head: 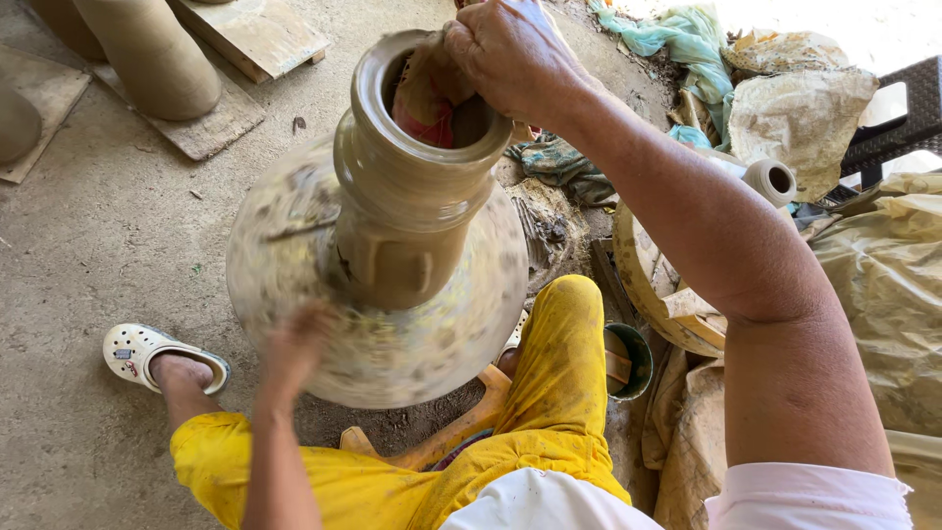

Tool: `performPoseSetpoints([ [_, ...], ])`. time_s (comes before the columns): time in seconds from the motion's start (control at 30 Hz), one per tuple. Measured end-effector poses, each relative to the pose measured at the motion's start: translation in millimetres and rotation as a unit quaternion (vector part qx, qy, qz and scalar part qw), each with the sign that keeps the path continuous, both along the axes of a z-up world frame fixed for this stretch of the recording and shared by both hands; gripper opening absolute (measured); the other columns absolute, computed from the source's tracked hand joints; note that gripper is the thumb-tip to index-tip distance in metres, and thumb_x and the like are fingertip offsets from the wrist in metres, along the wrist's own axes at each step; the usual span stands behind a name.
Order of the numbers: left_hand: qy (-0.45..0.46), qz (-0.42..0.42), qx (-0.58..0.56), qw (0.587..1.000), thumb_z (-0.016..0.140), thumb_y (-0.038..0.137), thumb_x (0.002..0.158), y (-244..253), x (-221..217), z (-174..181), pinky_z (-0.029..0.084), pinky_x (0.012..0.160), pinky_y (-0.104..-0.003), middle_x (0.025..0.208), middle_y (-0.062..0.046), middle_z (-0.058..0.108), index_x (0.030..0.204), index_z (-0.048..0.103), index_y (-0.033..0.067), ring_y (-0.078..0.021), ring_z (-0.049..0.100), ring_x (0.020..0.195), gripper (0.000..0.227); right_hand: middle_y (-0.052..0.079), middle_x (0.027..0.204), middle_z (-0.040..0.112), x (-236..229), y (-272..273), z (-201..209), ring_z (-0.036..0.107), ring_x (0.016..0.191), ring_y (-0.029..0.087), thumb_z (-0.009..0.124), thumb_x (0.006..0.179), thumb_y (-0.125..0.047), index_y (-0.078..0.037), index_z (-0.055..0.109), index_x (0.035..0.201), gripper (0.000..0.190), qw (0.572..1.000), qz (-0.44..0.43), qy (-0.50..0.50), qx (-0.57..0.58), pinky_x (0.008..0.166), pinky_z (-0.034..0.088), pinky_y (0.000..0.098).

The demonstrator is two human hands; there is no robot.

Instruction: The person shapes a spinning clay cylinder on a pottery wheel using a damp cloth and their hands.

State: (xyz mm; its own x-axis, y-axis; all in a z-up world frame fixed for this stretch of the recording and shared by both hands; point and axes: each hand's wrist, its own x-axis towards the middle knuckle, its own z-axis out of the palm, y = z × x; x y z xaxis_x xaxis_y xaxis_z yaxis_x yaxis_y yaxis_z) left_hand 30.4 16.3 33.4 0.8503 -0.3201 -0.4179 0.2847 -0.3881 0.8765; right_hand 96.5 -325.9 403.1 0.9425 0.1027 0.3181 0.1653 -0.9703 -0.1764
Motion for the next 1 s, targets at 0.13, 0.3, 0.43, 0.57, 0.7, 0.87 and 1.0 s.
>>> performPoseSetpoints([
  [0.13, -0.078, 0.333, 0.015, 0.94, 0.066, 0.043, 0.102, 21.6, 26.4, -21.8, 0.046, 0.111, -0.046, 0.153, -0.024, 0.034, 0.156, 0.017, 0.0039, -0.0338, 0.05, 0.135, 0.083, 0.015, 0.065, 0.063, 6.3, 1.6, -2.3, 0.063, 0.056, 0.025, 0.053, 0.105, -0.02, 0.001, 0.067, 0.082, 0.035, 1.0, -0.01, -0.013, -0.014, 0.058, 0.053, 0.0424],
  [0.3, 0.079, 0.466, -0.106, 0.875, 0.039, 0.064, 0.101, -89.3, -126.8, -87.4, 0.032, 0.122, -0.046, 0.163, -0.026, 0.03, 0.157, 0.023, -0.0041, -0.0354, 0.038, 0.149, 0.09, 0.014, 0.063, 0.062, 5.5, -1.3, -6.4, 0.059, 0.051, 0.024, 0.049, 0.108, -0.022, 0.0, 0.067, 0.083, 0.038, 0.999, -0.035, 0.02, 0.011, 0.053, 0.053, 0.0418],
  [0.43, 0.146, 0.183, -0.165, 0.958, 0.045, 0.058, 0.102, -151.2, -217.6, -112.7, 0.046, 0.103, -0.043, 0.136, -0.023, 0.058, 0.138, 0.049, -0.0097, -0.0318, 0.059, 0.12, 0.077, 0.015, 0.063, 0.061, 9.4, -3.4, 2.4, 0.057, 0.05, 0.026, 0.048, 0.11, -0.019, 0.001, 0.067, 0.08, 0.04, 0.999, -0.017, 0.025, -0.02, 0.054, 0.052, 0.0427],
  [0.57, 0.218, -0.103, -0.149, 0.959, 0.053, 0.052, 0.099, -154.0, -228.4, -125.7, 0.049, 0.098, -0.04, 0.126, -0.019, 0.063, 0.134, 0.055, -0.0061, -0.0277, 0.062, 0.112, 0.068, 0.017, 0.063, 0.061, 2.8, -4.8, -0.4, 0.059, 0.053, 0.027, 0.054, 0.109, -0.022, 0.002, 0.068, 0.084, 0.038, 0.999, 0.023, -0.029, -0.028, 0.057, 0.052, 0.0444],
  [0.7, 0.178, -0.129, -0.137, 0.966, 0.06, 0.045, 0.096, -156.9, -220.1, -126.3, 0.052, 0.093, -0.037, 0.117, -0.015, 0.069, 0.13, 0.06, -0.0025, -0.0237, 0.065, 0.103, 0.058, 0.019, 0.063, 0.059, -0.6, -3.0, 1.9, 0.059, 0.053, 0.032, 0.051, 0.109, -0.023, 0.002, 0.066, 0.083, 0.04, 1.0, -0.002, 0.003, -0.022, 0.061, 0.052, 0.0453],
  [0.87, 0.135, -0.15, -0.146, 0.968, 0.07, 0.037, 0.093, -158.0, -218.0, -124.5, 0.055, 0.086, -0.033, 0.105, -0.009, 0.076, 0.125, 0.067, 0.002, -0.0187, 0.07, 0.093, 0.047, 0.019, 0.066, 0.061, -5.6, 1.0, 4.4, 0.062, 0.058, 0.031, 0.05, 0.11, -0.022, 0.003, 0.066, 0.083, 0.04, 0.999, -0.014, -0.002, -0.037, 0.063, 0.053, 0.046],
  [1.0, 0.162, -0.157, -0.099, 0.969, 0.07, 0.034, 0.094, -154.9, -212.8, -121.4, 0.056, 0.083, -0.036, 0.101, -0.012, 0.077, 0.127, 0.067, 0.0049, -0.0221, 0.068, 0.088, 0.045, 0.015, 0.071, 0.065, -7.3, 5.2, 16.0, 0.065, 0.062, 0.026, 0.057, 0.106, -0.039, -0.002, 0.068, 0.089, 0.042, 0.995, -0.025, 0.094, 0.01, 0.066, 0.052, 0.0434],
])
